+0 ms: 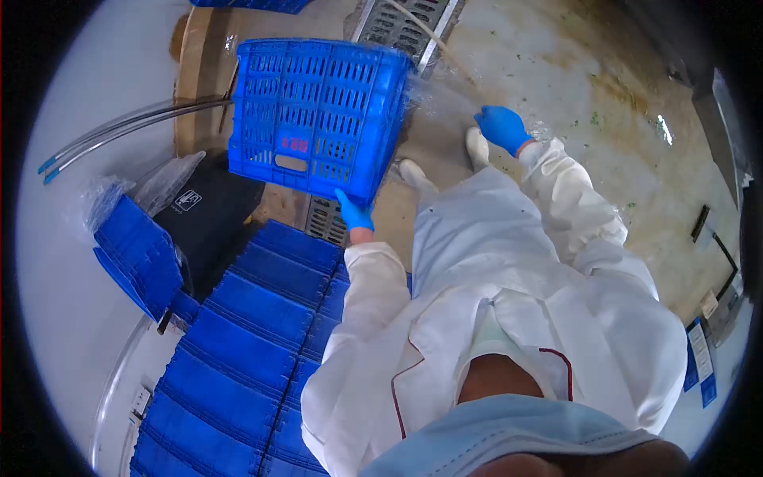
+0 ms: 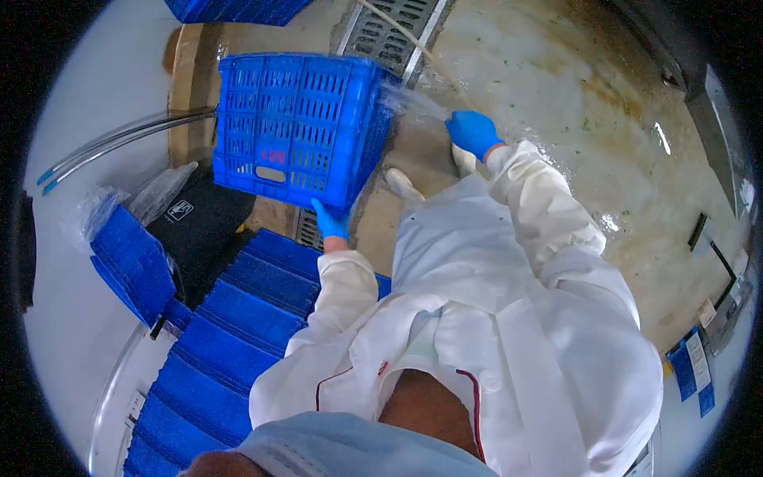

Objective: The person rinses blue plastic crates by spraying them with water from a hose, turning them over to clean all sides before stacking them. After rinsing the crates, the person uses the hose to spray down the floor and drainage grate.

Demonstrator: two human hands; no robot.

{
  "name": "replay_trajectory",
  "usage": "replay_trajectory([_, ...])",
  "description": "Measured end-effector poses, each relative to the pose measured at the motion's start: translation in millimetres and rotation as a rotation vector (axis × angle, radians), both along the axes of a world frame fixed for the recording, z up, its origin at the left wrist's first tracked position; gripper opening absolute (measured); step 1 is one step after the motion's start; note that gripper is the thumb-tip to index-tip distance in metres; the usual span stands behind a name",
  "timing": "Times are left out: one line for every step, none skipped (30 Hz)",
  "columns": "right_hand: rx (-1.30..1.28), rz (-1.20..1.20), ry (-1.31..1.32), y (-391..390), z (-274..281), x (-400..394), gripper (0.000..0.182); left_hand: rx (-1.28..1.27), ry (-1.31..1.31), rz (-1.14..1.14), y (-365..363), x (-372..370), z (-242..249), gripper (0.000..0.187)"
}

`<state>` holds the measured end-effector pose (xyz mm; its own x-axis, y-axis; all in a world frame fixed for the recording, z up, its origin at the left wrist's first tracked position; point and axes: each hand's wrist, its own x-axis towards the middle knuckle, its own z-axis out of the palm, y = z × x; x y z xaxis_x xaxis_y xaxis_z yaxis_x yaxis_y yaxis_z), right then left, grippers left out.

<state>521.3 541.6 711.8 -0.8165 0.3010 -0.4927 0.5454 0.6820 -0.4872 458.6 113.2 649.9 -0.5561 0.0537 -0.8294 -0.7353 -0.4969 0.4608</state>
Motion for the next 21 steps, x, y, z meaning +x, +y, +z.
replay_trajectory([0.0,-0.024,0.025,10,-2,-9,0.03,-0.136,0.08,-0.003,36,-14,14,0.067])
replay_trajectory([0.002,-0.047,0.05,21,-4,-18,0.031,-0.271,0.161,-0.004,71,-30,30,0.066])
replay_trajectory([0.006,-0.068,0.077,30,0,-26,0.032,-0.289,0.185,-0.012,81,-42,19,0.065])
replay_trajectory([-0.038,-0.105,0.071,38,9,-34,0.033,-0.309,0.21,-0.017,84,-55,6,0.064])
replay_trajectory([-0.085,-0.143,0.069,45,23,-44,0.034,-0.33,0.239,-0.022,87,-72,-5,0.063])
replay_trajectory([-0.133,-0.18,0.07,50,37,-54,0.035,-0.372,0.229,-0.018,95,-91,-12,0.062])
replay_trajectory([-0.131,-0.163,0.131,49,53,-61,0.035,-0.417,0.219,-0.013,100,-109,-17,0.061])
replay_trajectory([-0.121,-0.145,0.201,49,72,-70,0.035,-0.453,0.217,-0.004,109,-130,-19,0.061])
replay_trajectory([-0.106,-0.126,0.273,51,86,-79,0.035,-0.486,0.175,-0.086,121,-150,-19,0.061])
replay_trajectory([-0.06,-0.066,0.296,52,90,-86,0.035,-0.52,0.134,-0.169,131,-166,-13,0.061])
replay_trajectory([-0.015,-0.01,0.32,52,89,-90,0.035,-0.557,0.097,-0.254,140,-176,-8,0.062])
replay_trajectory([0.032,0.046,0.343,52,93,-95,0.035,-0.742,0.123,-0.293,159,-175,17,0.062])
replay_trajectory([0.021,-0.027,0.339,50,105,-97,0.034,-0.927,0.145,-0.323,188,-161,58,0.062])
replay_trajectory([0.03,-0.006,0.327,51,118,-99,0.034,-1.115,0.159,-0.345,210,-141,88,0.063])
replay_trajectory([0.038,0.016,0.317,52,130,-104,0.034,-1.101,0.327,-0.275,215,-121,88,0.062])
replay_trajectory([0.046,0.038,0.306,51,140,-111,0.034,-1.203,0.523,-0.339,210,-105,75,0.06])
replay_trajectory([0.039,0.076,0.316,49,148,-115,0.034,-1.011,0.485,-0.443,206,-84,76,0.056])
replay_trajectory([0.034,0.081,0.313,46,162,-116,0.034,-1.074,0.517,-0.609,182,-62,10,0.051])
replay_trajectory([0.027,0.081,0.307,42,174,-113,0.034,-0.938,0.536,-0.748,195,-24,88,0.053])
replay_trajectory([0.02,0.082,0.299,37,186,-111,0.034,-1.191,0.511,-0.944,157,7,4,0.056])
replay_trajectory([0.02,0.09,0.319,32,192,-109,0.033,-1.223,0.633,-1.093,132,44,13,0.059])
